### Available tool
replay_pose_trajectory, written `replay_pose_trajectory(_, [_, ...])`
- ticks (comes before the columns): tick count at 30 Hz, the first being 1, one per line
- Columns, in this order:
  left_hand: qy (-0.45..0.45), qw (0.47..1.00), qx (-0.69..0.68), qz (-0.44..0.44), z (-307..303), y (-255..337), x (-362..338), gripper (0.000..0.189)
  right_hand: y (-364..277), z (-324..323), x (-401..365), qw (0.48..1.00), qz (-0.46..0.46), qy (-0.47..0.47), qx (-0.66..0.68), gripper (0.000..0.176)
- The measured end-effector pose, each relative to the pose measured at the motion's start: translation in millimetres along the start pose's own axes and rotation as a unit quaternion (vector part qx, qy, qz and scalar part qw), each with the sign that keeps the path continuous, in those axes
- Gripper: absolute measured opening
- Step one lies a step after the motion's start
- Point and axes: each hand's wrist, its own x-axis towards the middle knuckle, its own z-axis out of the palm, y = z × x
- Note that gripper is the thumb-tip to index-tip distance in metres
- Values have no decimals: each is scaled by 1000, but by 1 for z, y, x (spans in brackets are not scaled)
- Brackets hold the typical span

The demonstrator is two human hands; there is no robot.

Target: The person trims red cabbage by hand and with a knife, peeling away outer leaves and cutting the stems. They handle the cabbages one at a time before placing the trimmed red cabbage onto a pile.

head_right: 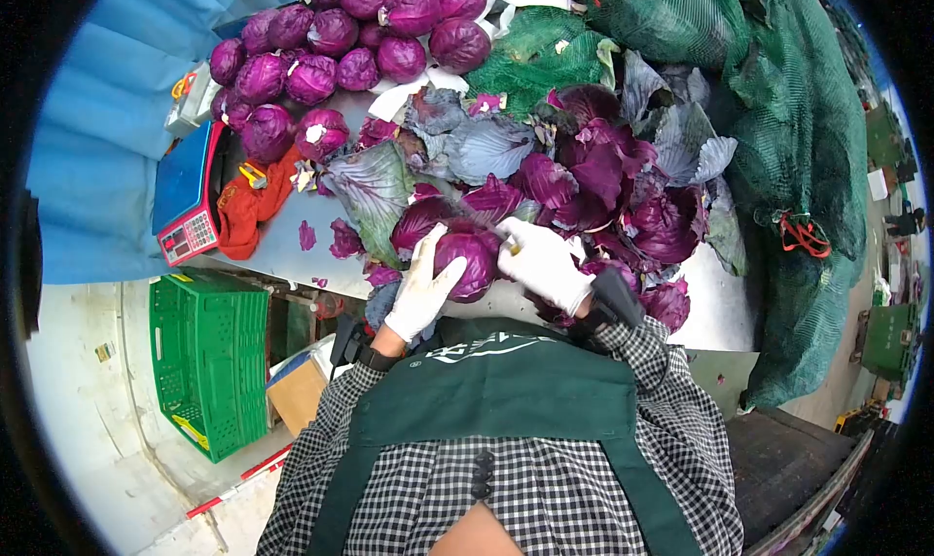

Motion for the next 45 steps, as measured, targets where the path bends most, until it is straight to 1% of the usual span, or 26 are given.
replay_pose_trajectory(2, [8,1000,11,-21,-3,6,-7,75,21,9,7,996,9,-20,85,27])
replay_pose_trajectory(4, [16,999,24,-45,-10,18,-9,80,17,17,0,995,-45,2,89,28])
replay_pose_trajectory(7, [-33,987,36,-154,-18,36,-8,93,-10,20,-10,993,-95,-32,62,27])
replay_pose_trajectory(8, [-31,987,38,-155,-16,31,-8,93,-14,19,-9,992,-109,-46,46,25])
replay_pose_trajectory(10, [-57,994,-37,-89,-9,12,-9,89,-4,20,-2,982,-40,-58,175,23])
replay_pose_trajectory(11, [-62,991,-43,-111,-7,7,-9,89,-2,12,3,982,-29,-57,177,22])
replay_pose_trajectory(12, [-62,991,-43,-111,-5,2,-10,89,1,7,5,966,8,-75,246,21])
replay_pose_trajectory(14, [-30,993,-53,-103,-4,3,-10,86,6,-4,5,943,73,-85,315,21])
replay_pose_trajectory(16, [-31,994,-50,-95,-4,1,-8,81,42,-7,18,890,13,-31,454,8])
replay_pose_trajectory(18, [-33,958,-269,-99,-4,-13,-12,67,43,-30,23,834,34,110,540,12])
replay_pose_trajectory(19, [-56,926,-340,-153,-11,-9,-12,64,53,-45,29,888,42,118,442,13])
replay_pose_trajectory(20, [-47,907,-370,-195,-18,2,-9,58,53,-56,31,931,50,125,340,14])
replay_pose_trajectory(21, [-18,891,-412,-190,-15,-1,-9,57,48,-58,29,972,80,140,171,11])
replay_pose_trajectory(22, [13,872,-454,-183,-11,-4,-6,57,59,-45,30,968,0,169,186,37])
replay_pose_trajectory(24, [31,858,-477,-188,-12,10,1,57,21,-34,10,961,-152,200,112,64])
replay_pose_trajectory(26, [46,843,-500,-193,-11,19,8,57,8,-18,1,973,-183,137,33,77])
replay_pose_trajectory(27, [44,843,-494,-208,-11,21,12,57,-37,-29,-16,994,-88,59,-21,83])
replay_pose_trajectory(28, [40,843,-488,-221,-11,23,15,57,-32,-19,-13,988,-119,61,-73,87])
replay_pose_trajectory(30, [47,855,-463,-228,-9,27,20,59,-34,-8,-12,984,-93,49,-145,89])
replay_pose_trajectory(31, [59,842,-476,-246,-12,36,22,61,-32,-1,-9,971,-118,102,-182,87])
replay_pose_trajectory(32, [72,828,-490,-264,-12,42,23,62,-31,-1,-8,970,-119,103,-184,87])
replay_pose_trajectory(35, [98,827,-504,-228,-7,34,27,54,-36,-3,-7,984,-84,66,-140,79])
replay_pose_trajectory(37, [105,830,-507,-205,-6,32,29,51,-37,-3,-7,986,-97,78,-111,71])
replay_pose_trajectory(39, [136,827,-511,-192,-6,34,31,46,-41,-4,-7,988,-95,76,-93,69])
replay_pose_trajectory(42, [140,829,-508,-186,-10,47,31,43,-42,-1,-5,989,-99,87,-67,65])
replay_pose_trajectory(45, [150,829,-512,-167,-5,36,32,41,-39,0,-2,986,-118,104,-54,60])
